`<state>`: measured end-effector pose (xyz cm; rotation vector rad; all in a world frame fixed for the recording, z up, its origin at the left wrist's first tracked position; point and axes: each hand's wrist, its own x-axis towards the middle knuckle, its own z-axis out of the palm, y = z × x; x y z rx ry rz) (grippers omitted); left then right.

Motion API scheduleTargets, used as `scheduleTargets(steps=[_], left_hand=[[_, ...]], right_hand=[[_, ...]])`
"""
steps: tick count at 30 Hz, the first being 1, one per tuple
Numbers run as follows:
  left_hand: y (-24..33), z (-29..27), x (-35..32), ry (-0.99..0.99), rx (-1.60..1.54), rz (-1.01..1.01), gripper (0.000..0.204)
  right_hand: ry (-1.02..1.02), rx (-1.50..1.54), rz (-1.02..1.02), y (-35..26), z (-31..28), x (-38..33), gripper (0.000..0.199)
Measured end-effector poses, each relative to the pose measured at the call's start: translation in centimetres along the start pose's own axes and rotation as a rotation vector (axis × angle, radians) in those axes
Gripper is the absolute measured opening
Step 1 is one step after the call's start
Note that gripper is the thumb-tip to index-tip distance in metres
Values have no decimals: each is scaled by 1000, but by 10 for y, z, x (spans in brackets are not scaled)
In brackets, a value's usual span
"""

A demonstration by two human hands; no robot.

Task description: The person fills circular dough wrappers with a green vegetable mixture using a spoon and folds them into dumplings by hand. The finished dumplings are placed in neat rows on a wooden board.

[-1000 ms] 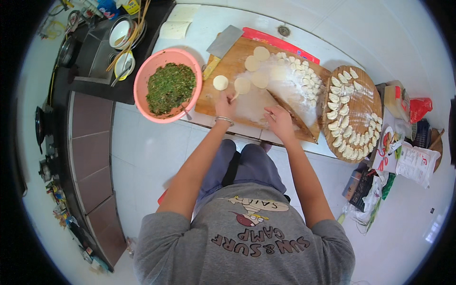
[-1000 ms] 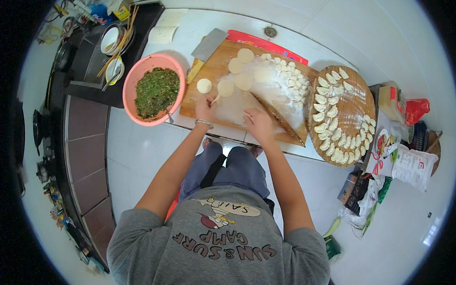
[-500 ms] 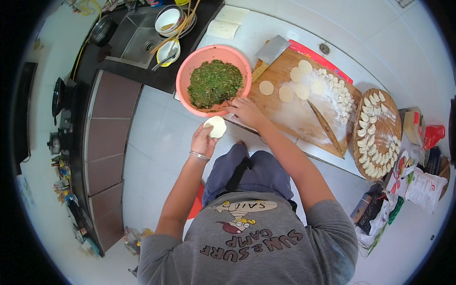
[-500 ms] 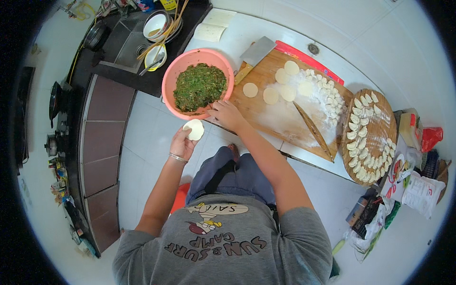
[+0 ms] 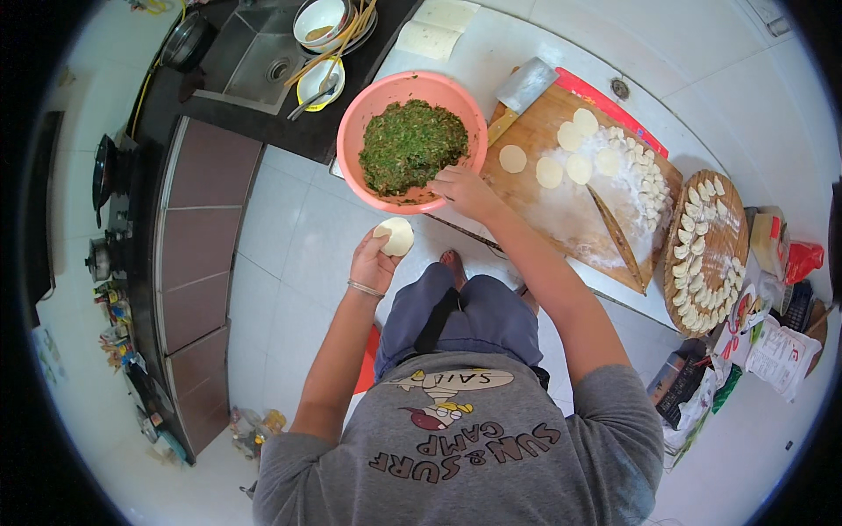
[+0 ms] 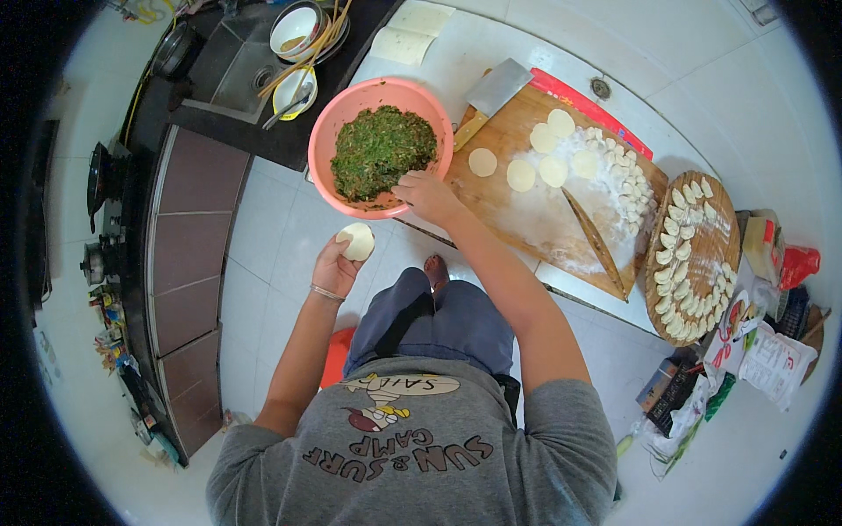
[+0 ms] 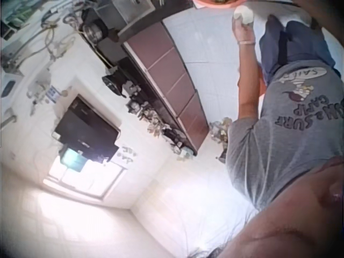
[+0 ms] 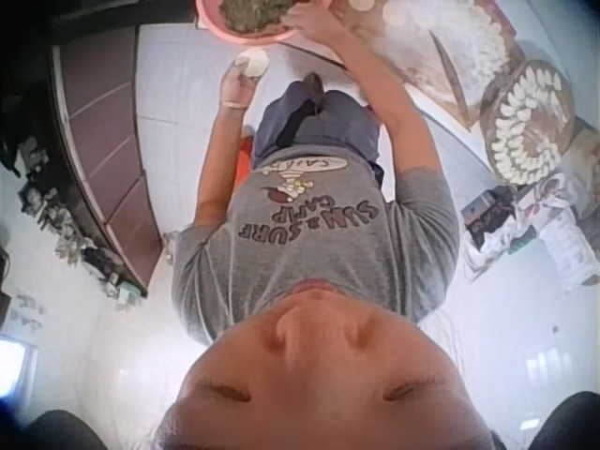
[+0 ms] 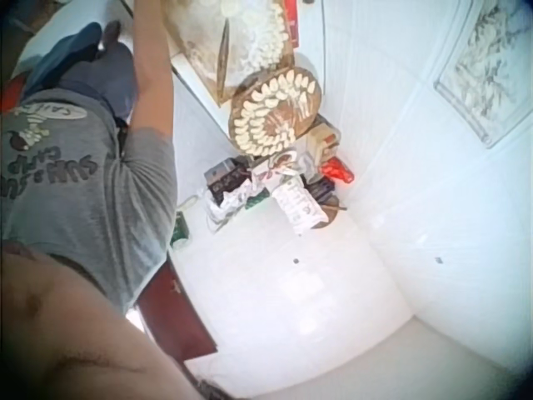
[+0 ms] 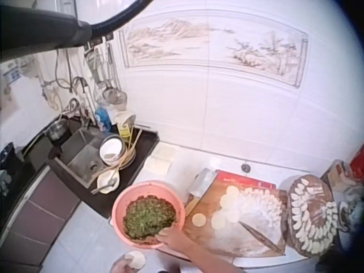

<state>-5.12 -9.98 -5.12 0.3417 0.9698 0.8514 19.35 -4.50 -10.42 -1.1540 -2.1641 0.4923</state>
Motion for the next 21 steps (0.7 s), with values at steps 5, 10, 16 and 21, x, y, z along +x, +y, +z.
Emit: scheduleTargets(steps=[5,10,16,21], left_hand=[[4,-4,7,-1,10,25,39],[13,-3,12,46,-30,33,34],[23,-6,25,51,-69,97,34],[31,4,42,26,-88,78,36]], right_hand=[[-118,107,41,2,-2,4,10],[-114,276,118,0,-7,7,14],[63,897,762,-11,-34,7,21],[200,887,733,-14,-63,-1,23]])
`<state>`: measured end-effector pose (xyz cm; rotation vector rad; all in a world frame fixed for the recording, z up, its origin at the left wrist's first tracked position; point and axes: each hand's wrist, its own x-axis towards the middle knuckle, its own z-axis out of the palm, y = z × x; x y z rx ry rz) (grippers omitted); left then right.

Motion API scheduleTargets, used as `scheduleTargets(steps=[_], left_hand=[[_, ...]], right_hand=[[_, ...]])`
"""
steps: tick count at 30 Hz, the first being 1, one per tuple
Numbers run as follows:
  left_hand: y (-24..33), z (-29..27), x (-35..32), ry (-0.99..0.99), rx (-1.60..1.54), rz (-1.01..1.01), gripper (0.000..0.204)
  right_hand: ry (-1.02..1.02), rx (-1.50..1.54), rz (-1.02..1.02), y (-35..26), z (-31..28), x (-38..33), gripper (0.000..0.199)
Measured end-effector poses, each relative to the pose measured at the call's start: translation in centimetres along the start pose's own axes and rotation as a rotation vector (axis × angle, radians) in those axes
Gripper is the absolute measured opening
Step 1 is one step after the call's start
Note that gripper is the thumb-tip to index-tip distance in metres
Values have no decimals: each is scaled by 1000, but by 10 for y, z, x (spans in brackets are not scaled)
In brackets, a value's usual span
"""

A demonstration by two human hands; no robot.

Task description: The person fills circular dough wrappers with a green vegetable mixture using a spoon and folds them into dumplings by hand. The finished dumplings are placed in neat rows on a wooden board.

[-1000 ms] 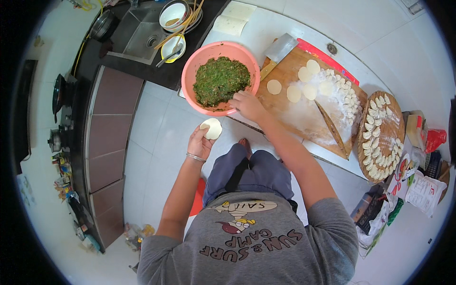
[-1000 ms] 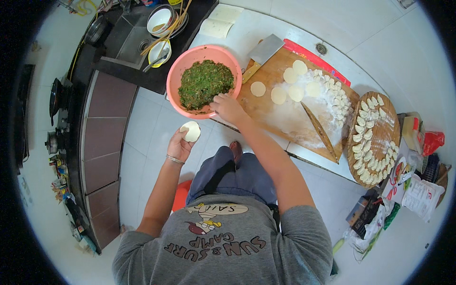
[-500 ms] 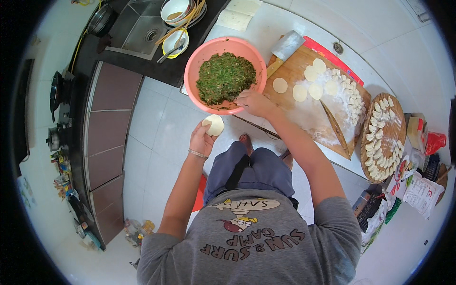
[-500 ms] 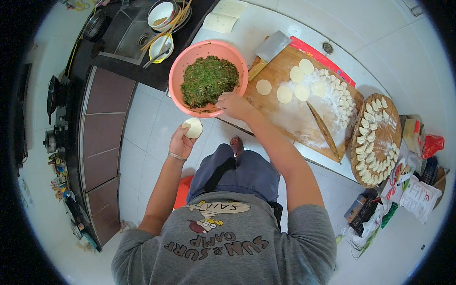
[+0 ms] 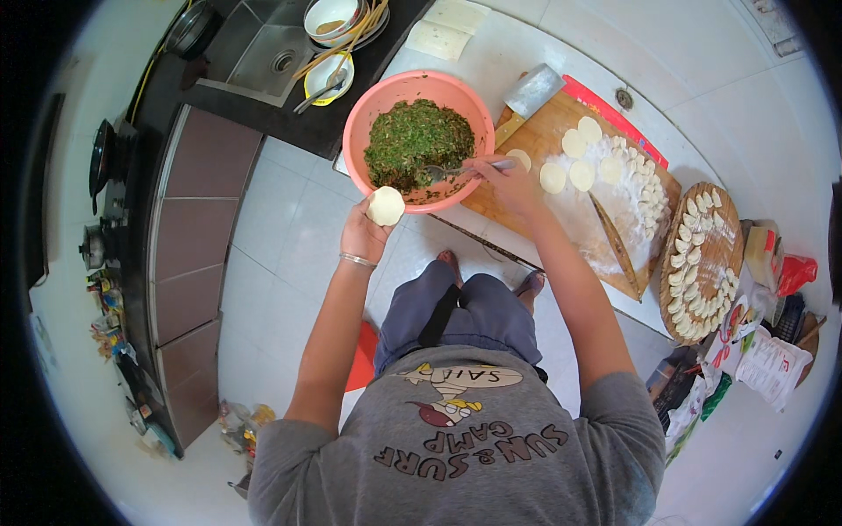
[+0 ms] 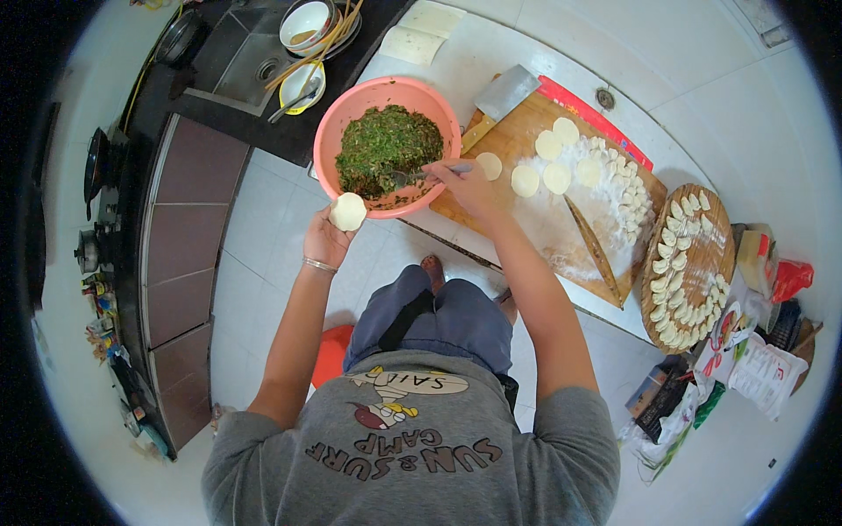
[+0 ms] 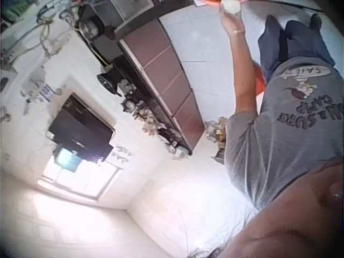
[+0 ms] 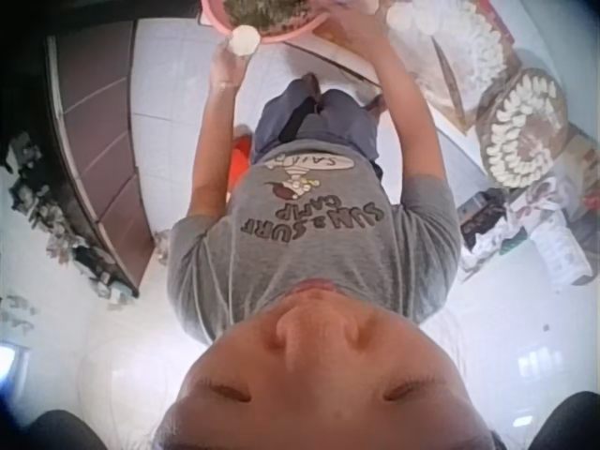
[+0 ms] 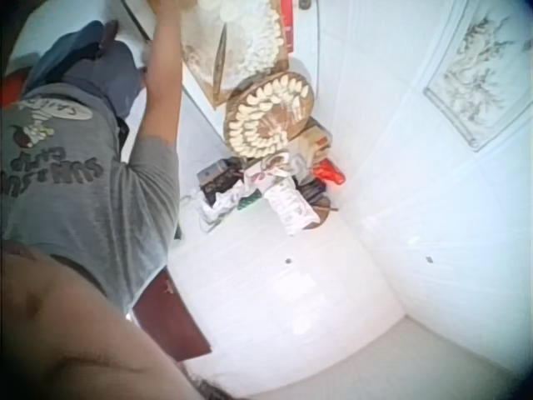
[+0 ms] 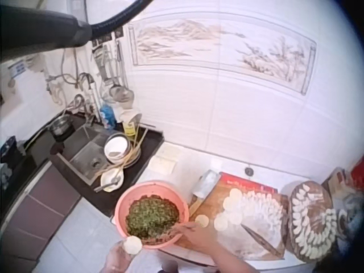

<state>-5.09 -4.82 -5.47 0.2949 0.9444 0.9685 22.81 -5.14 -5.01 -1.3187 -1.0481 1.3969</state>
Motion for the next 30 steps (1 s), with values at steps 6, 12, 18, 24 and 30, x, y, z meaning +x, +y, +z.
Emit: scheduleTargets(steps=[6,12,18,24,30], left_hand=[[1,41,9,-109,-84,-62,40],[10,86,1,-276,-122,-162,56],[12,93,6,-295,-157,-223,59],[13,100,13,-205,-164,-269,58],[11,103,18,-105,-153,-303,53]], right_hand=[[5,-33,-260,-52,-3,-33,18],[-18,-594,-826,-72,3,-62,28],[-93,-981,-1017,-60,3,-79,36],[-57,-1129,-1058,-43,4,-87,34],[-96,-1010,-988,-36,-4,-88,33]])
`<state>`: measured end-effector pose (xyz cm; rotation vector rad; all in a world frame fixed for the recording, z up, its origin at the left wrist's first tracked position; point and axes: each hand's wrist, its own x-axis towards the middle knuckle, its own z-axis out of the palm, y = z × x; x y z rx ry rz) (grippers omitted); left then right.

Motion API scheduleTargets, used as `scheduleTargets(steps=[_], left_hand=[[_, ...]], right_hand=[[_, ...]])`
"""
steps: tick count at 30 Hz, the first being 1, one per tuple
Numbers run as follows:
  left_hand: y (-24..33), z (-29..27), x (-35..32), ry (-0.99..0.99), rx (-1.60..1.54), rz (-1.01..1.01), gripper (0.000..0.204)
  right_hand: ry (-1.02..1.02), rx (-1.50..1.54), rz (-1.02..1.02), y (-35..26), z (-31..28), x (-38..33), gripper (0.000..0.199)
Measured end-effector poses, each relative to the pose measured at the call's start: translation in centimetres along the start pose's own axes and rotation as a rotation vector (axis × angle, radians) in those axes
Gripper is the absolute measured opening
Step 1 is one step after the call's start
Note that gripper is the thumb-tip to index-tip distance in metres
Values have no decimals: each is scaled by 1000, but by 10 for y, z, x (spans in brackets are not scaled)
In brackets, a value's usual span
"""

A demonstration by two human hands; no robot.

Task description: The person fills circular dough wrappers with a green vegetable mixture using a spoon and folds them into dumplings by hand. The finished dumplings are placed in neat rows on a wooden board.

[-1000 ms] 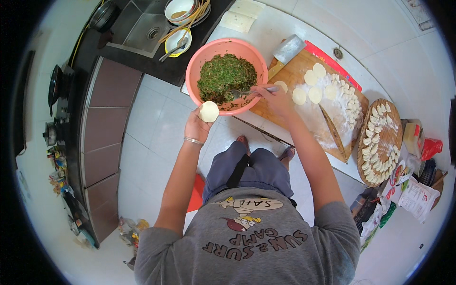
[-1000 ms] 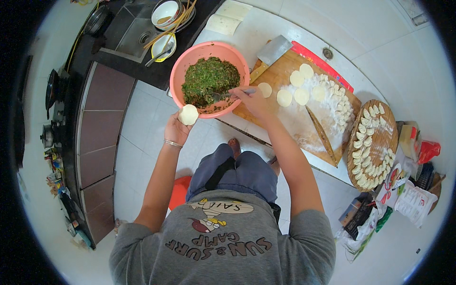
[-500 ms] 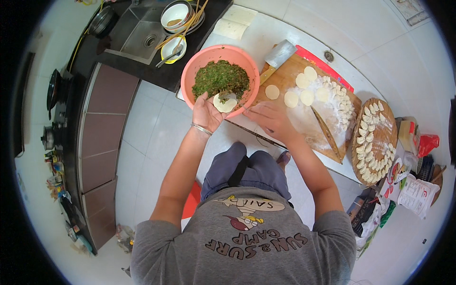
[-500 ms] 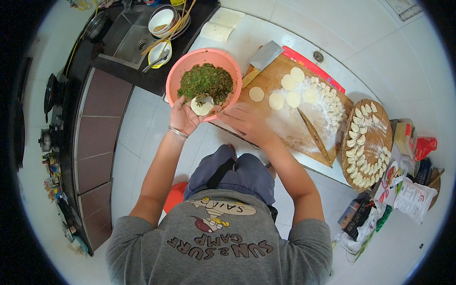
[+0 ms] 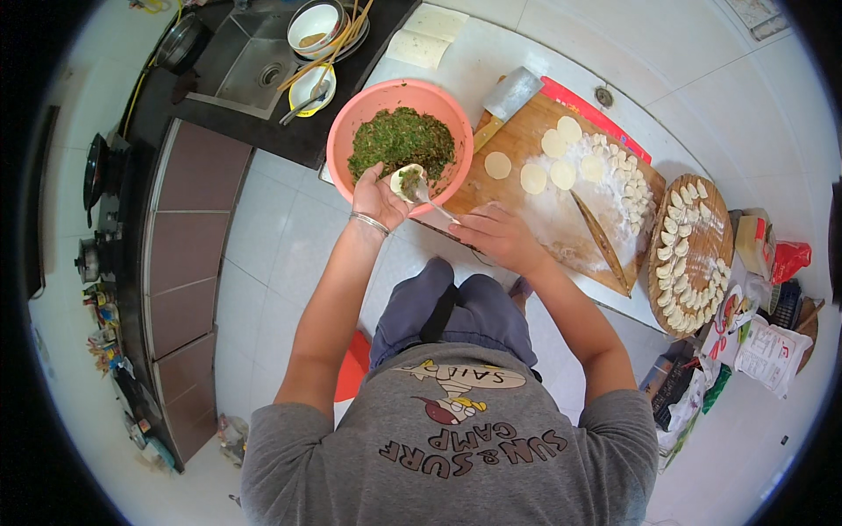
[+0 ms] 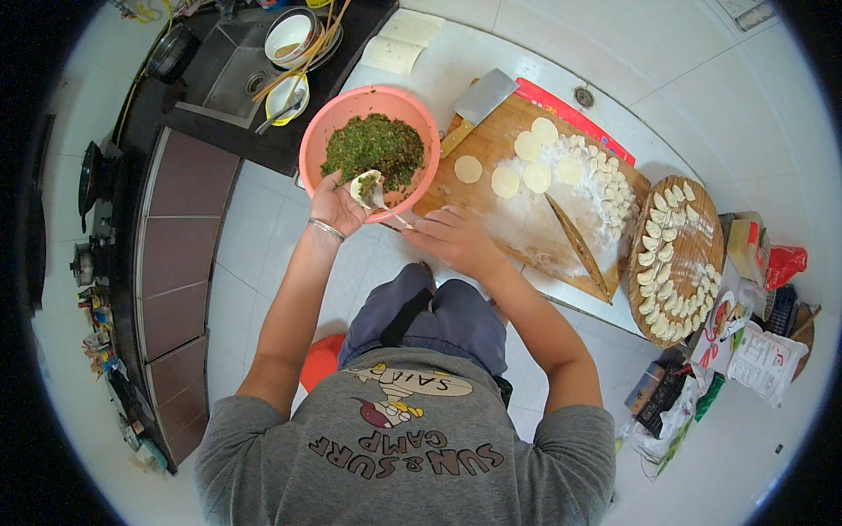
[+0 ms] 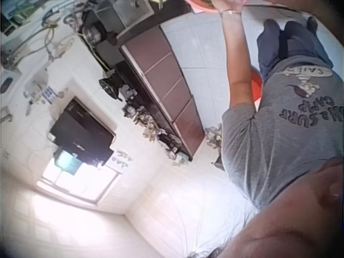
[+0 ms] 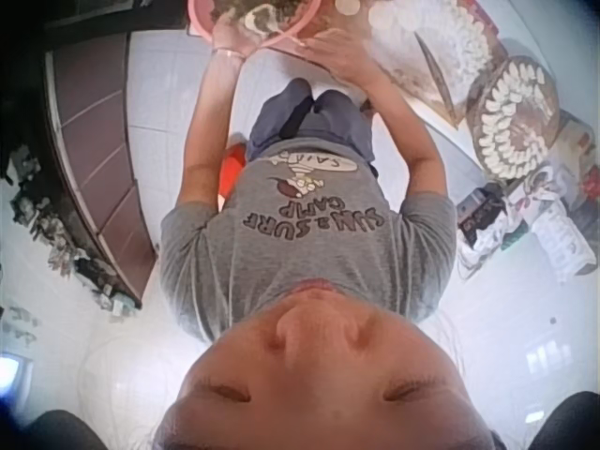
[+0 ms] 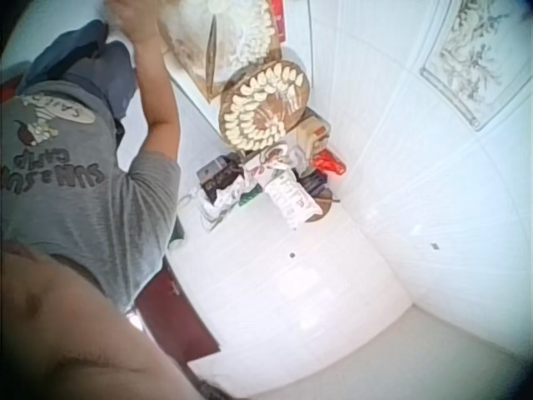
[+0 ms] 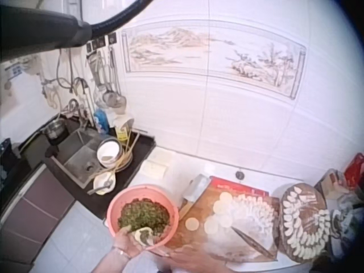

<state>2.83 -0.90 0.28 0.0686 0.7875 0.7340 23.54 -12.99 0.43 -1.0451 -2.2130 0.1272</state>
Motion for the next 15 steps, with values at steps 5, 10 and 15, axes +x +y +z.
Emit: scheduleTargets(steps=[5,10,15], left_hand=[[-2,2,2,15,119,79,49],[3,-4,4,-90,79,50,51],[6,-8,5,-84,59,66,54]], right_hand=[[261,590,476,-6,0,5,25],[417,846,673,-4,1,19,22],[432,809,706,2,1,25,22]])
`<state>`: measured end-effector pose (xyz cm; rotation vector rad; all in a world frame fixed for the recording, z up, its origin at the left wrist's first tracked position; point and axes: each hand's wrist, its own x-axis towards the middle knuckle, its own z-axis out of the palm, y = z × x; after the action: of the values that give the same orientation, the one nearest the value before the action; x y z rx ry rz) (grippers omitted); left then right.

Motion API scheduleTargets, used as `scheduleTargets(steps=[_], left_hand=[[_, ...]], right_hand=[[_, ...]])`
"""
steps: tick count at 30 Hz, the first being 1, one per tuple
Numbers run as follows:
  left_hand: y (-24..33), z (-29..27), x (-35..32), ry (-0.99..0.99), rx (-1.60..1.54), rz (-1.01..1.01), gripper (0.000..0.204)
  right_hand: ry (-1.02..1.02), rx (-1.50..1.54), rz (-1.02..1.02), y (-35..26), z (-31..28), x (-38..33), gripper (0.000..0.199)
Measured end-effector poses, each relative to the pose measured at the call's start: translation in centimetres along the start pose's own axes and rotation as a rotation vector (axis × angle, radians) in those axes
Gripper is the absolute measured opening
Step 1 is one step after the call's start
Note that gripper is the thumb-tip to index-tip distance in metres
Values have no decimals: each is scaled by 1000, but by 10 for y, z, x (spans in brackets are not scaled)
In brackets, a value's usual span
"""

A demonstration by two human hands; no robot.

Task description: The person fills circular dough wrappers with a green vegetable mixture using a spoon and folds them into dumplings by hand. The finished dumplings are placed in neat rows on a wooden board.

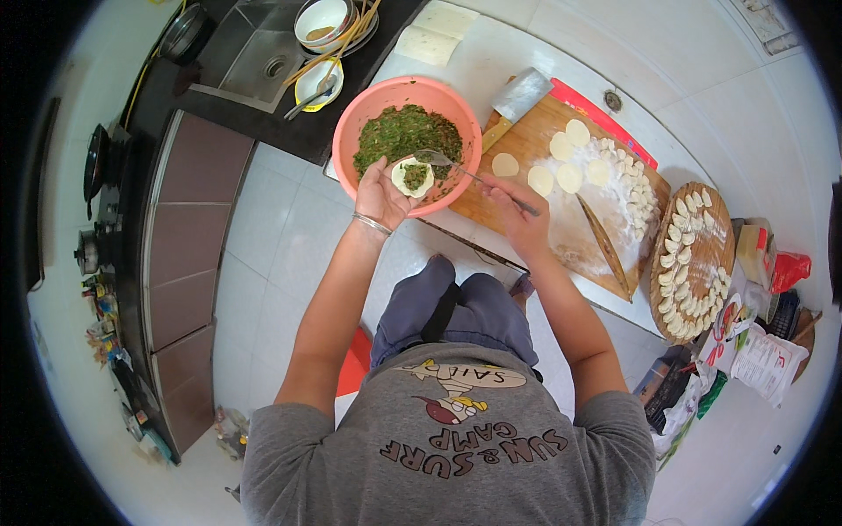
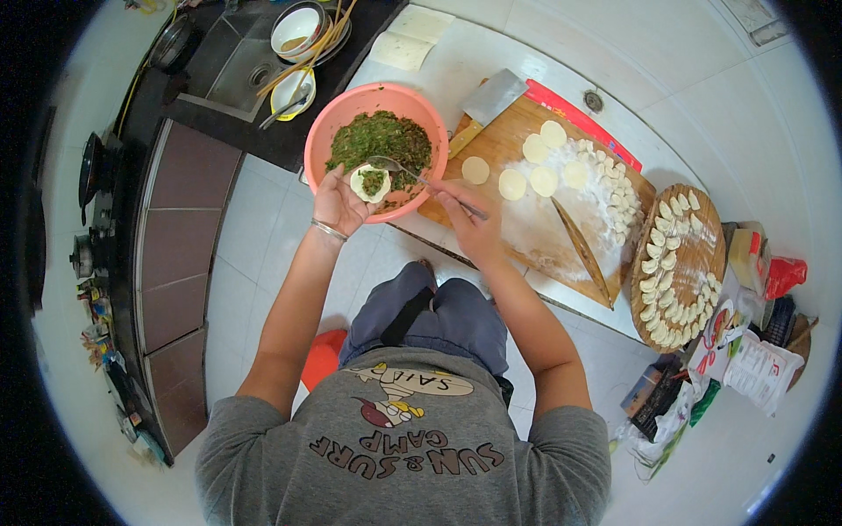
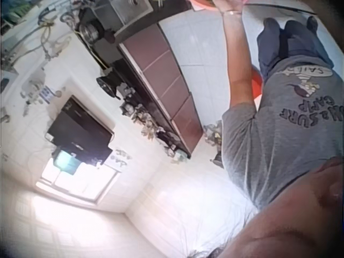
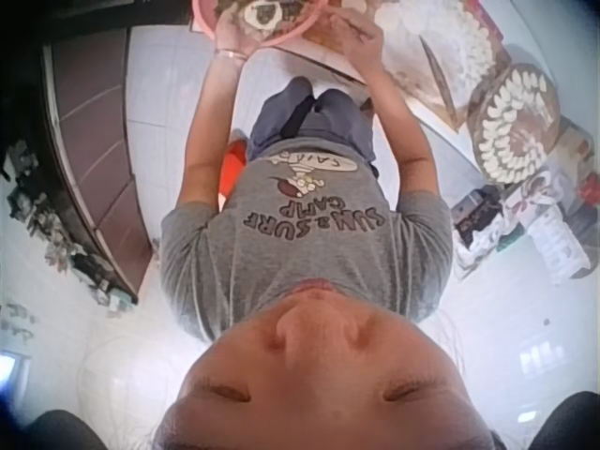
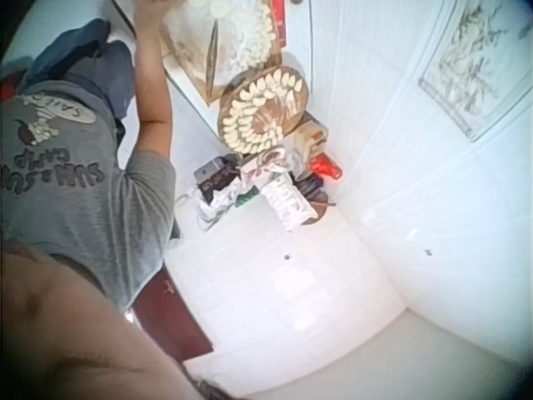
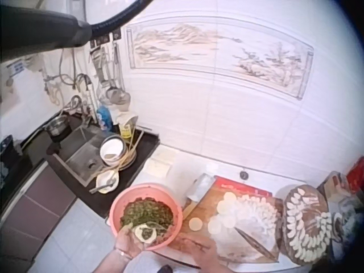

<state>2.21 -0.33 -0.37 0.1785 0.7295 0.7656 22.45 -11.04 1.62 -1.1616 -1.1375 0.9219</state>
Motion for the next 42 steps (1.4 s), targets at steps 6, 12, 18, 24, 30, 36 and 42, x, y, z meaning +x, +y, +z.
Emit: scheduleTargets(steps=[6,12,18,24,30,36,42], left_hand=[[2,-6,3,-21,-18,-22,54],[5,-5,1,-9,19,0,55],[1,-9,3,-30,38,17,54],[-1,-3,3,-15,12,60,52],[-3,-6,3,23,41,95,47],[0,-13,4,-13,72,99,46],[2,-8,0,25,96,128,47]], right_hand=[[-173,-362,-297,-10,10,9,23],[-168,-214,-176,-13,5,12,19],[-79,-110,18,-2,16,12,15],[-12,-59,16,-9,16,18,17],[-74,-226,-147,-12,13,22,19],[-199,-342,-299,-3,18,26,21],[-232,-391,-390,-8,15,30,26]])
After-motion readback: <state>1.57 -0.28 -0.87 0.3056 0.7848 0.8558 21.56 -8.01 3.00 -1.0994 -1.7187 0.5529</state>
